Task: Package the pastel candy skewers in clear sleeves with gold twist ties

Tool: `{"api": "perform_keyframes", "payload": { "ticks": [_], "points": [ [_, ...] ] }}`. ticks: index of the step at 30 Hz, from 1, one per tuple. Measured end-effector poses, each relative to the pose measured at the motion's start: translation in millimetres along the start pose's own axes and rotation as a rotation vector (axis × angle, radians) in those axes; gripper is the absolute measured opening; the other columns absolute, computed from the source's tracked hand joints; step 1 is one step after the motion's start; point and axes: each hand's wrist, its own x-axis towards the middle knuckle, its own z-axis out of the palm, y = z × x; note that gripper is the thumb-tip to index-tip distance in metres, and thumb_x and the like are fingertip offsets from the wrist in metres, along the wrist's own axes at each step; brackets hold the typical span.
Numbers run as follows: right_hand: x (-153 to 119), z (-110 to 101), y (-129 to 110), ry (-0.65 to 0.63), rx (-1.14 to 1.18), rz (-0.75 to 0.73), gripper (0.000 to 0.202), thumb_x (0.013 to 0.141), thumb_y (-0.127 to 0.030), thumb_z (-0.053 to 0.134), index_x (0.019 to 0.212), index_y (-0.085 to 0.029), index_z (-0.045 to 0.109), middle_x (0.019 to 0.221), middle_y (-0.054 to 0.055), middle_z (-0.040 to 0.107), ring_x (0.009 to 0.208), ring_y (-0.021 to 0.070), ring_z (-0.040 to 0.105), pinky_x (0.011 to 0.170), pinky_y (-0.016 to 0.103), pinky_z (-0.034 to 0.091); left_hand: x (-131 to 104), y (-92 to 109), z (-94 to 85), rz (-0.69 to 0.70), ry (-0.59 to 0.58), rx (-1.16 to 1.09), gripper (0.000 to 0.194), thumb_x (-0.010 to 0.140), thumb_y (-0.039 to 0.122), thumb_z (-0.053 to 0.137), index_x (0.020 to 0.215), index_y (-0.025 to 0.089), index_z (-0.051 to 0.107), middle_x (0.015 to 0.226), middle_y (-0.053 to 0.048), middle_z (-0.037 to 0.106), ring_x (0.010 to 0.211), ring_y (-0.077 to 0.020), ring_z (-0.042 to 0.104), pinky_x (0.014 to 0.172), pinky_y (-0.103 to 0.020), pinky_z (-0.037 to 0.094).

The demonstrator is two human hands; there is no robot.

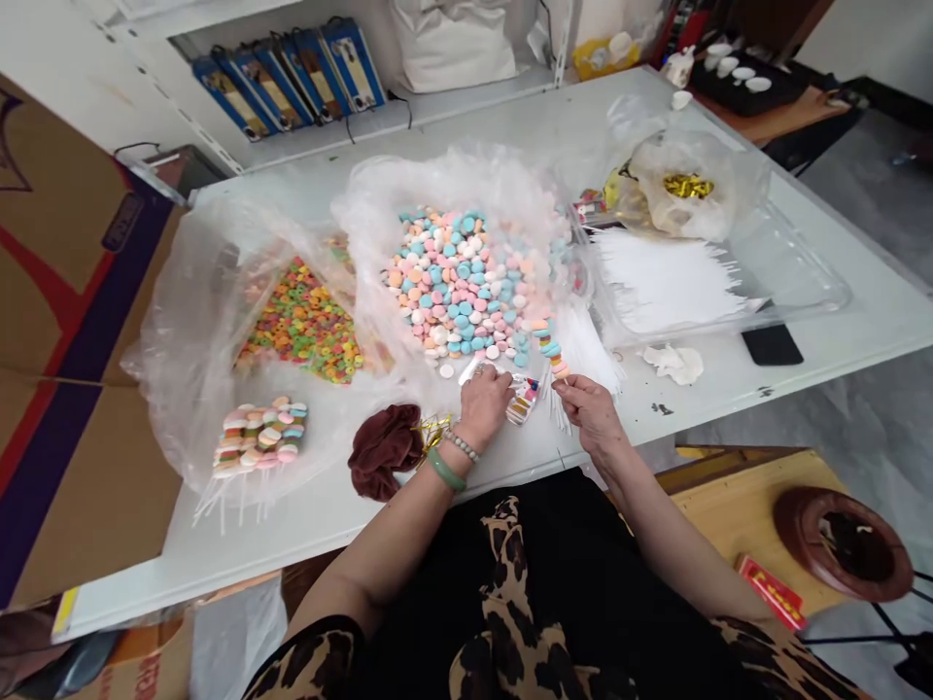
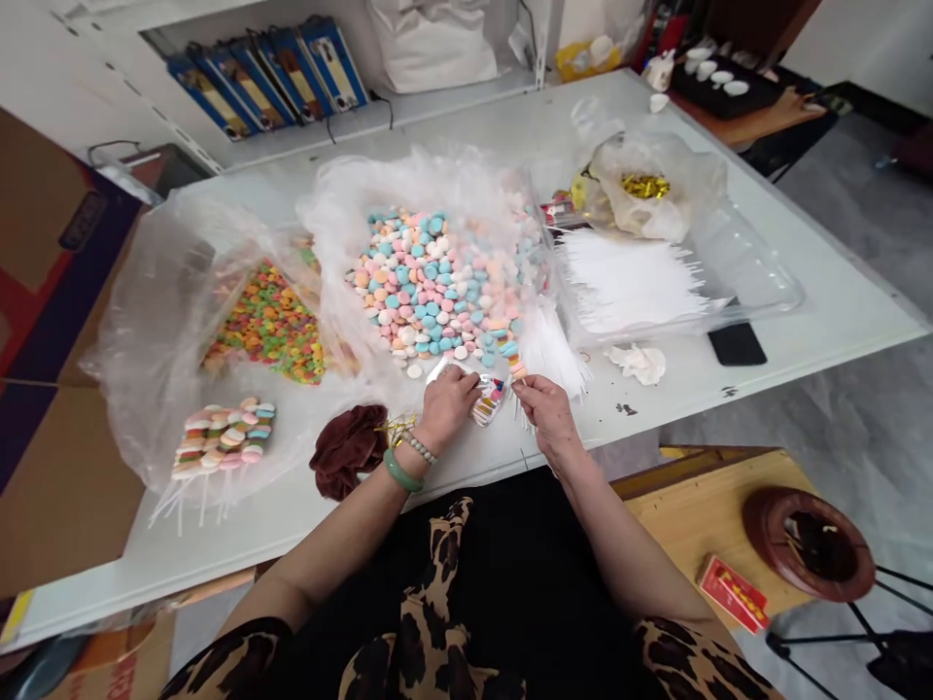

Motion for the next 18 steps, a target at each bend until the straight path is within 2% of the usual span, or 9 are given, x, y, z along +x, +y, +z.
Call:
{"api": "perform_keyframes", "payload": {
  "ticks": [2, 4, 6, 8, 11, 15, 18],
  "points": [
    [1.6, -4.3, 1.5, 0.006, -0.017, -0.002, 0.027, 0.057, -0.037, 0.077, 0.068, -0.016, 0.065, 0.043, -0.010, 0.036, 0.040, 0.0036, 0.022, 0.040, 0.021, 0.012, 1.7, -6.5, 8.0, -0.012, 0.016, -0.037, 0.027, 0.094, 0.034, 0.048, 0.092, 0.024, 0.073, 0.093, -0.008, 0.062, 0.088, -0.0214, 0.054, 0.075, -0.033, 0.038],
    [4.1, -5.5, 3.5, -0.016, -0.008, -0.015, 0.027, 0.057, -0.036, 0.078, 0.072, -0.015, 0.070, 0.047, -0.007, 0.046, 0.044, 0.0053, 0.034, 0.042, 0.020, 0.024, -0.2, -12.6, 9.2, -0.011, 0.066, -0.041, 0.028, 0.094, 0.036, 0.048, 0.094, 0.026, 0.074, 0.092, -0.007, 0.062, 0.086, -0.0208, 0.053, 0.075, -0.033, 0.037],
    [7.6, -2.3, 5.8, -0.074, 0.028, -0.050, 0.030, 0.057, -0.034, 0.078, 0.081, -0.016, 0.074, 0.062, -0.002, 0.062, 0.058, 0.0101, 0.052, 0.054, 0.022, 0.039, -3.2, -15.3, 3.8, 0.019, 0.120, 0.008, 0.028, 0.094, 0.039, 0.048, 0.100, 0.028, 0.073, 0.094, -0.007, 0.063, 0.086, -0.0218, 0.053, 0.073, -0.035, 0.035],
    [11.4, 5.3, 8.1, -0.121, 0.054, -0.083, 0.034, 0.056, -0.034, 0.079, 0.086, -0.017, 0.074, 0.079, 0.000, 0.070, 0.076, 0.0154, 0.061, 0.069, 0.026, 0.046, -6.1, -14.0, -5.9, 0.056, 0.167, 0.087, 0.029, 0.094, 0.041, 0.047, 0.104, 0.030, 0.072, 0.096, -0.008, 0.064, 0.086, -0.0236, 0.052, 0.072, -0.037, 0.032],
    [15.9, 20.2, 11.3, -0.129, 0.004, -0.071, 0.036, 0.054, -0.036, 0.081, 0.083, -0.017, 0.074, 0.079, 0.000, 0.071, 0.078, 0.0169, 0.061, 0.074, 0.028, 0.046, -10.1, -7.6, -21.2, 0.104, 0.218, 0.188, 0.029, 0.094, 0.041, 0.047, 0.105, 0.031, 0.071, 0.095, -0.010, 0.065, 0.088, -0.0262, 0.052, 0.072, -0.039, 0.030],
    [16.2, 35.2, 12.1, -0.102, -0.108, -0.020, 0.029, 0.054, -0.036, 0.078, 0.072, -0.015, 0.070, 0.065, -0.001, 0.064, 0.066, 0.0142, 0.055, 0.062, 0.025, 0.041, -18.4, -1.3, -33.7, 0.144, 0.264, 0.229, 0.025, 0.093, 0.031, 0.048, 0.106, 0.029, 0.070, 0.094, -0.011, 0.066, 0.090, -0.0273, 0.053, 0.075, -0.041, 0.029],
    [10.6, 41.2, 7.0, -0.092, -0.111, 0.056, 0.025, 0.052, -0.034, 0.076, 0.063, -0.015, 0.064, 0.051, -0.003, 0.054, 0.055, 0.0114, 0.049, 0.052, 0.024, 0.035, -27.5, -2.9, -37.9, 0.164, 0.314, 0.183, 0.025, 0.092, 0.026, 0.050, 0.108, 0.031, 0.069, 0.101, -0.011, 0.068, 0.092, -0.0268, 0.055, 0.077, -0.042, 0.030]
  ]
}}
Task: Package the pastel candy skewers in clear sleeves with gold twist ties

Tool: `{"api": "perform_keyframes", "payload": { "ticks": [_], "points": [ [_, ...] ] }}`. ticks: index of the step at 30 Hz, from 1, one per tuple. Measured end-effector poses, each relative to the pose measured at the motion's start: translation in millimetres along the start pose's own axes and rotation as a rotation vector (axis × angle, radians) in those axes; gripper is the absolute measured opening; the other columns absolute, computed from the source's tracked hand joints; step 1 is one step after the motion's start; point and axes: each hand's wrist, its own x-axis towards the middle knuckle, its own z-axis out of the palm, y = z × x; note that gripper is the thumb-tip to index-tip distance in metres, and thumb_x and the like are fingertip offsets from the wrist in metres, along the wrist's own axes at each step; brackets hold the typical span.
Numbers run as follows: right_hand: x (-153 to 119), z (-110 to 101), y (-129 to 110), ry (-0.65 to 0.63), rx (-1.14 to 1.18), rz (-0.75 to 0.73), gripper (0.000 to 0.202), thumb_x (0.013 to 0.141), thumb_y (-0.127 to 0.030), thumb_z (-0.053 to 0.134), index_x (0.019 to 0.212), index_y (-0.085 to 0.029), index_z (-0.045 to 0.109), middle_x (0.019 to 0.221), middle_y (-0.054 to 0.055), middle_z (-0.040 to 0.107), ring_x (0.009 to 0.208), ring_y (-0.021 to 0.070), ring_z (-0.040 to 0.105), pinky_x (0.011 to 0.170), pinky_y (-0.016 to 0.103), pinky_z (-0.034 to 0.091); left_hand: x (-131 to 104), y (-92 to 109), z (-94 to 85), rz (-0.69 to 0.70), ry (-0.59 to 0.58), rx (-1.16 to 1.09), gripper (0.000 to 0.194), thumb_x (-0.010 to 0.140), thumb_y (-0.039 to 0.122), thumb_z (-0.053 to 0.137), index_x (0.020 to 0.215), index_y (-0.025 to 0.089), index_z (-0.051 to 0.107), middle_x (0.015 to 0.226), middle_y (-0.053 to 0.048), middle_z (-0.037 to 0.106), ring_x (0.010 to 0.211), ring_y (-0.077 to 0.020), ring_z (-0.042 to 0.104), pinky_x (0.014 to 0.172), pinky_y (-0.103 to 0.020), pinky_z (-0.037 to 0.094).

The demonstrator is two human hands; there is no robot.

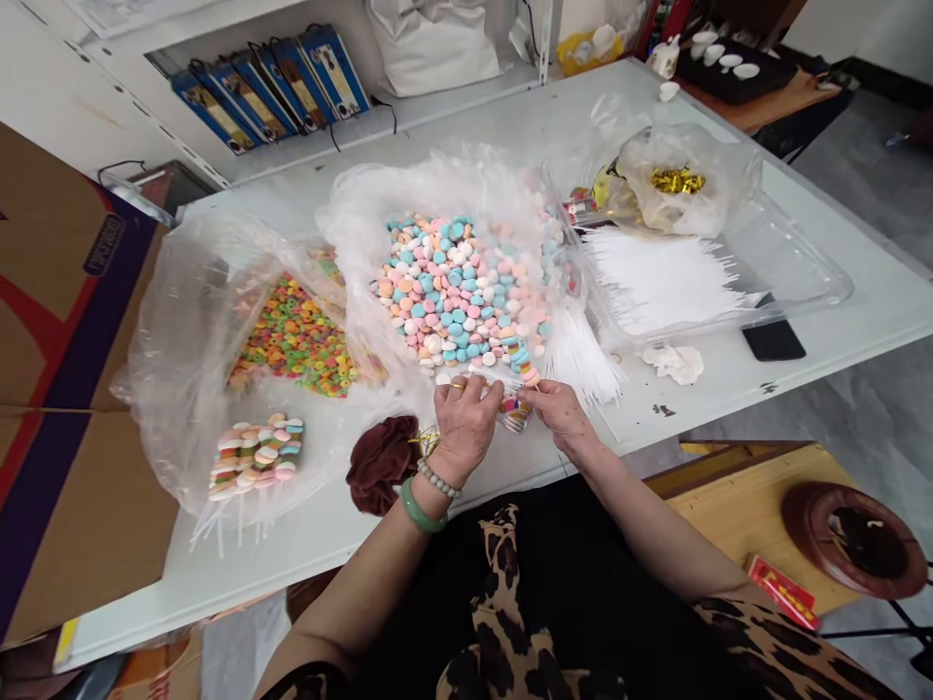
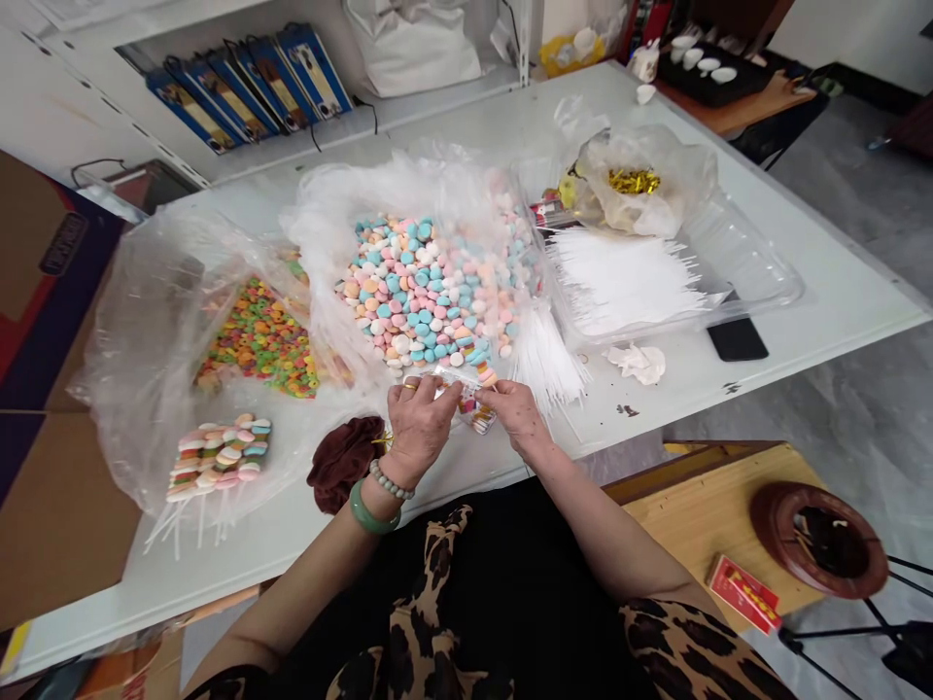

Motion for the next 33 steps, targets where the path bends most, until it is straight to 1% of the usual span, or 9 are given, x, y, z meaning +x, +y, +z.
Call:
{"api": "perform_keyframes", "payload": {
  "ticks": [5, 9, 11, 13, 16, 19, 22, 29, 33],
  "points": [
    [-12.8, 7.3, -11.9, -0.055, 0.023, 0.093, 0.021, 0.048, -0.028, 0.072, 0.060, -0.016, 0.060, 0.042, -0.007, 0.043, 0.041, 0.0050, 0.029, 0.043, 0.023, 0.018, -14.4, -6.6, -8.0, -0.038, 0.111, -0.186, 0.029, 0.090, 0.028, 0.056, 0.117, 0.033, 0.067, 0.119, -0.012, 0.066, 0.110, -0.0289, 0.056, 0.093, -0.046, 0.032],
    [-15.6, 10.9, -15.0, -0.033, 0.046, 0.073, 0.020, 0.048, -0.028, 0.069, 0.056, -0.018, 0.053, 0.040, -0.010, 0.035, 0.040, 0.0037, 0.022, 0.043, 0.023, 0.013, -22.1, -11.9, -12.7, -0.435, 0.213, -0.622, 0.048, 0.081, 0.044, 0.067, 0.123, 0.022, 0.063, 0.128, -0.017, 0.060, 0.117, -0.0324, 0.054, 0.095, -0.045, 0.040],
    [-15.5, 13.1, -13.8, -0.019, 0.010, 0.047, 0.020, 0.048, -0.028, 0.068, 0.056, -0.018, 0.053, 0.041, -0.010, 0.034, 0.042, 0.0043, 0.023, 0.044, 0.023, 0.015, -23.5, -14.1, -12.8, -0.702, 0.080, -0.991, 0.049, 0.077, 0.051, 0.069, 0.113, 0.018, 0.066, 0.110, -0.015, 0.066, 0.095, -0.0269, 0.063, 0.080, -0.038, 0.047],
    [-16.4, 16.1, -11.5, -0.027, -0.046, 0.029, 0.018, 0.048, -0.029, 0.068, 0.056, -0.017, 0.056, 0.041, -0.009, 0.035, 0.043, 0.0053, 0.026, 0.045, 0.023, 0.017, -23.1, -16.4, -11.3, -0.905, -0.192, -1.388, 0.045, 0.074, 0.053, 0.071, 0.099, 0.017, 0.068, 0.094, -0.010, 0.067, 0.075, -0.0199, 0.064, 0.067, -0.032, 0.049],
    [-20.0, 20.7, -9.1, -0.108, -0.093, 0.032, 0.017, 0.050, -0.029, 0.068, 0.057, -0.017, 0.057, 0.042, -0.009, 0.036, 0.044, 0.0056, 0.027, 0.046, 0.023, 0.018, -21.9, -19.9, -8.0, -1.023, -0.509, -1.862, 0.042, 0.070, 0.047, 0.077, 0.097, 0.016, 0.068, 0.093, -0.009, 0.068, 0.070, -0.0166, 0.065, 0.062, -0.029, 0.050],
    [-23.3, 22.4, -10.4, -0.195, -0.092, 0.045, 0.016, 0.052, -0.028, 0.068, 0.058, -0.017, 0.058, 0.043, -0.008, 0.037, 0.044, 0.0052, 0.025, 0.046, 0.023, 0.017, -22.6, -21.6, -5.5, -1.055, -0.560, -2.079, 0.040, 0.071, 0.039, 0.079, 0.104, 0.019, 0.069, 0.103, -0.008, 0.070, 0.077, -0.0173, 0.066, 0.064, -0.030, 0.053],
    [-22.4, 20.1, -13.1, -0.215, -0.080, 0.036, 0.017, 0.050, -0.028, 0.070, 0.059, -0.017, 0.060, 0.045, -0.008, 0.040, 0.046, 0.0056, 0.025, 0.046, 0.024, 0.017, -23.4, -20.5, -3.0, -1.066, -0.464, -2.082, 0.034, 0.065, 0.033, 0.083, 0.093, 0.017, 0.073, 0.097, -0.008, 0.071, 0.080, -0.0189, 0.066, 0.069, -0.032, 0.054],
    [-18.7, 17.8, -1.1, -0.208, 0.064, 0.055, 0.038, 0.056, -0.042, 0.080, 0.081, -0.016, 0.067, 0.044, -0.012, 0.032, 0.043, 0.0042, 0.015, 0.045, 0.024, 0.011, -14.8, -10.7, 4.4, -1.161, 0.076, -1.866, 0.028, 0.051, 0.025, 0.088, 0.070, 0.014, 0.071, 0.067, -0.002, 0.067, 0.062, -0.0105, 0.058, 0.058, -0.022, 0.042],
    [-23.5, 31.0, 5.1, -0.202, 0.156, -0.022, 0.043, 0.051, -0.037, 0.084, 0.085, -0.017, 0.069, 0.062, -0.004, 0.058, 0.051, 0.0075, 0.040, 0.050, 0.023, 0.029, -7.3, 1.0, 5.4, -1.153, 0.199, -1.974, 0.028, 0.052, 0.024, 0.087, 0.065, 0.015, 0.065, 0.065, 0.001, 0.064, 0.059, -0.0083, 0.056, 0.059, -0.022, 0.042]
  ]
}}
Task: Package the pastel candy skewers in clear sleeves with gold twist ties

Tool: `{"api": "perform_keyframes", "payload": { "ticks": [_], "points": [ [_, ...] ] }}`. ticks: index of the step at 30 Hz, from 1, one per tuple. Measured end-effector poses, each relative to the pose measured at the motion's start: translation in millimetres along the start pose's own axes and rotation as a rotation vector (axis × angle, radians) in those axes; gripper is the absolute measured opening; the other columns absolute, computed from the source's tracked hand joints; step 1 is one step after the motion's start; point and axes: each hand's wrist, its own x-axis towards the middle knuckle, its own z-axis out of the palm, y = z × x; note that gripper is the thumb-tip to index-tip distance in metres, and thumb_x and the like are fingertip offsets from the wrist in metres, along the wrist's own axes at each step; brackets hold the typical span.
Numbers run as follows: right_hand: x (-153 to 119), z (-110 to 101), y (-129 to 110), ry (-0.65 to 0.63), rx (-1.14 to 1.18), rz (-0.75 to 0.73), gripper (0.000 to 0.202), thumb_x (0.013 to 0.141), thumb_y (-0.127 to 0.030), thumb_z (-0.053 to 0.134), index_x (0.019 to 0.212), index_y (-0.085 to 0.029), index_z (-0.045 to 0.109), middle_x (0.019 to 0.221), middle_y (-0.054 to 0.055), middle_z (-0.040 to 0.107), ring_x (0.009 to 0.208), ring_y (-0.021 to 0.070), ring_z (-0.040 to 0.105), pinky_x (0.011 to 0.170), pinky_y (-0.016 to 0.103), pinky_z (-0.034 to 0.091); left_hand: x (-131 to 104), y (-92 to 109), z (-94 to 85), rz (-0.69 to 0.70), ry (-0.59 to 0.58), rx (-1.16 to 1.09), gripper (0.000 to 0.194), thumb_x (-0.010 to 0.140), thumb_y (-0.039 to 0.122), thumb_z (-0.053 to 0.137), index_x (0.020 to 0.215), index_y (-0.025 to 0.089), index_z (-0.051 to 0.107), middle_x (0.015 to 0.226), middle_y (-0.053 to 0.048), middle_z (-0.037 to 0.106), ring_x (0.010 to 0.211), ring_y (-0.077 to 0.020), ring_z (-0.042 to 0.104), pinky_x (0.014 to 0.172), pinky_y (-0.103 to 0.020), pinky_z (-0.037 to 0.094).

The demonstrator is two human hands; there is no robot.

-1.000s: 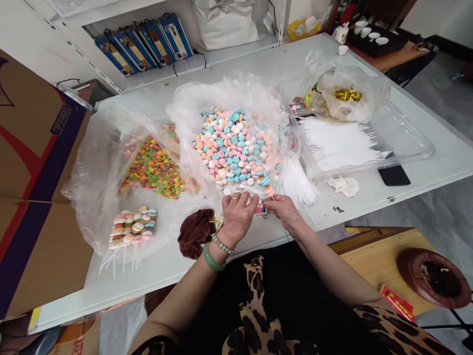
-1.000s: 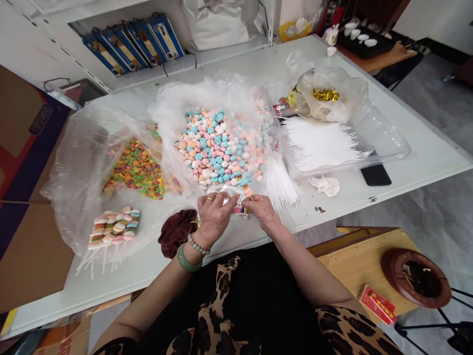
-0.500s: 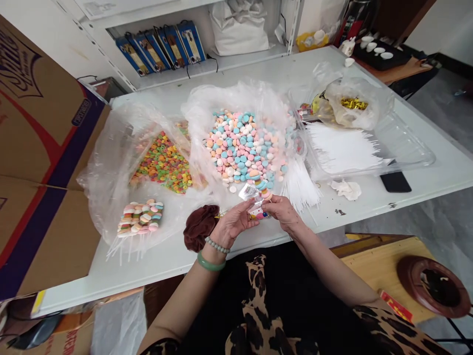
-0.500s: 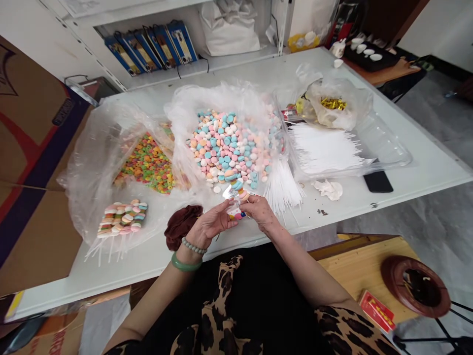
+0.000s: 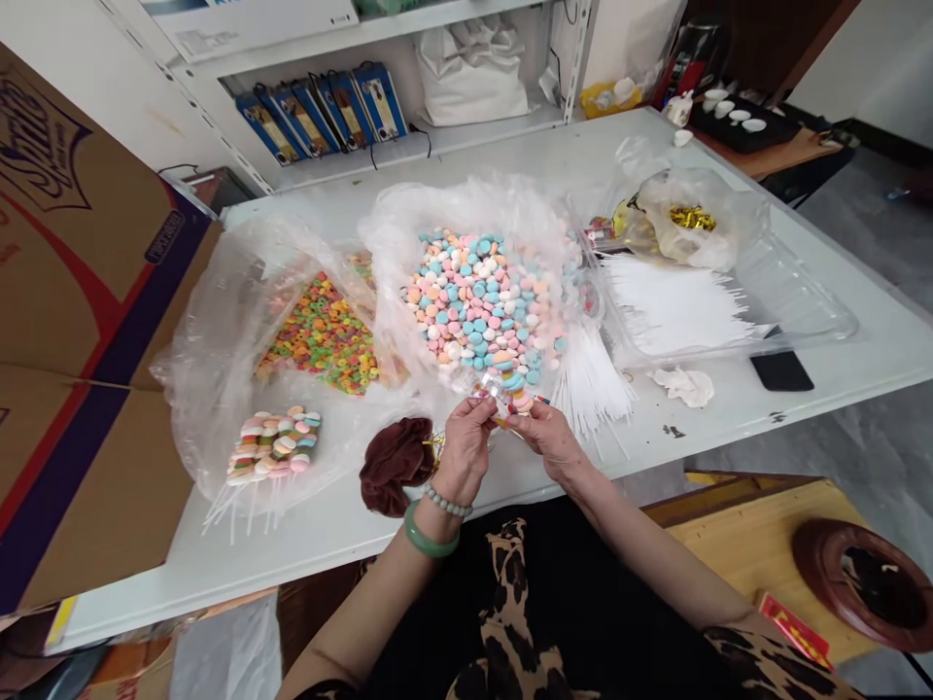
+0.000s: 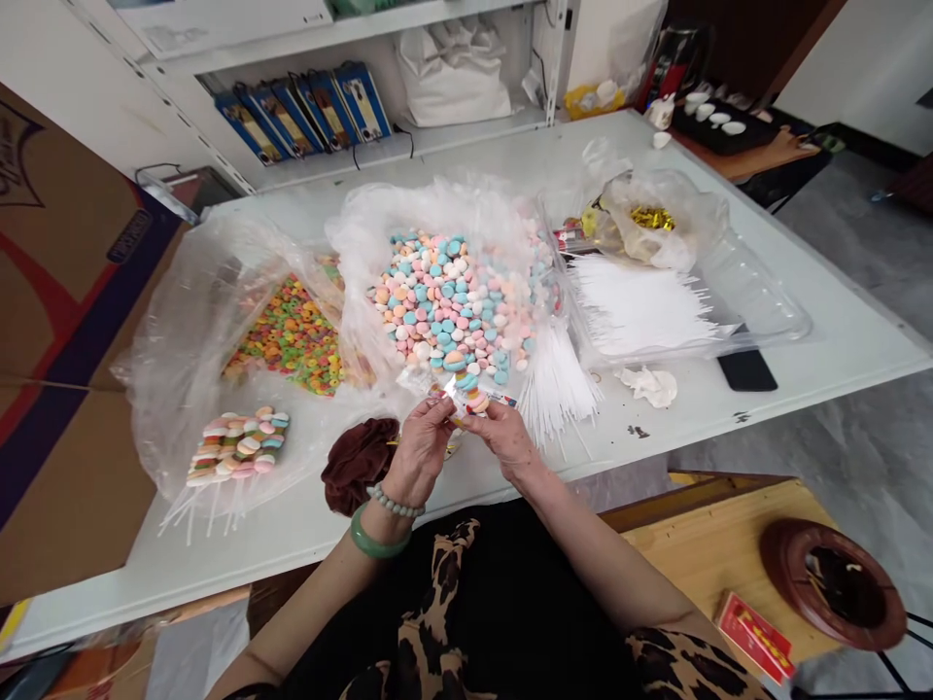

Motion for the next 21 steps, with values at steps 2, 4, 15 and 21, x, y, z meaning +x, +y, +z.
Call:
{"api": "perform_keyframes", "payload": {
  "ticks": [2, 4, 15, 21],
  "points": [
    [0.4, 4.5, -0.6, 0.053, 0.034, -0.035, 0.037, 0.049, -0.036, 0.083, 0.076, -0.017, 0.066, 0.068, -0.001, 0.062, 0.060, 0.0112, 0.050, 0.057, 0.024, 0.037, -2.0, -2.7, 4.9, -0.041, -0.054, -0.058, 0.028, 0.056, 0.027, 0.086, 0.068, 0.015, 0.063, 0.070, 0.001, 0.066, 0.064, -0.0097, 0.059, 0.063, -0.023, 0.045],
    [1.8, 4.4, -3.1, 0.115, 0.029, -0.003, 0.033, 0.048, -0.037, 0.082, 0.064, -0.017, 0.060, 0.061, -0.001, 0.059, 0.059, 0.0124, 0.051, 0.056, 0.025, 0.039, -3.8, -4.0, 6.9, -0.080, -0.095, -0.082, 0.028, 0.062, 0.031, 0.084, 0.074, 0.016, 0.064, 0.075, 0.001, 0.067, 0.068, -0.0107, 0.061, 0.067, -0.025, 0.047],
    [5.3, -22.5, -10.7, 0.153, -0.122, -0.065, 0.021, 0.050, -0.028, 0.073, 0.060, -0.017, 0.058, 0.057, -0.006, 0.052, 0.058, 0.0096, 0.045, 0.061, 0.024, 0.036, -2.2, 11.6, 7.5, -0.143, -0.168, 0.249, 0.040, 0.064, 0.043, 0.082, 0.087, 0.015, 0.066, 0.073, -0.002, 0.067, 0.056, -0.0110, 0.060, 0.058, -0.025, 0.047],
    [0.2, -25.2, -19.5, 0.118, -0.086, -0.077, 0.021, 0.048, -0.024, 0.074, 0.063, -0.016, 0.060, 0.060, -0.006, 0.054, 0.060, 0.0099, 0.046, 0.061, 0.023, 0.036, 8.9, 7.7, 11.1, -0.072, -0.086, 0.182, 0.038, 0.055, 0.033, 0.086, 0.082, 0.014, 0.068, 0.077, -0.002, 0.070, 0.059, -0.0116, 0.061, 0.059, -0.026, 0.046]
  ]
}}
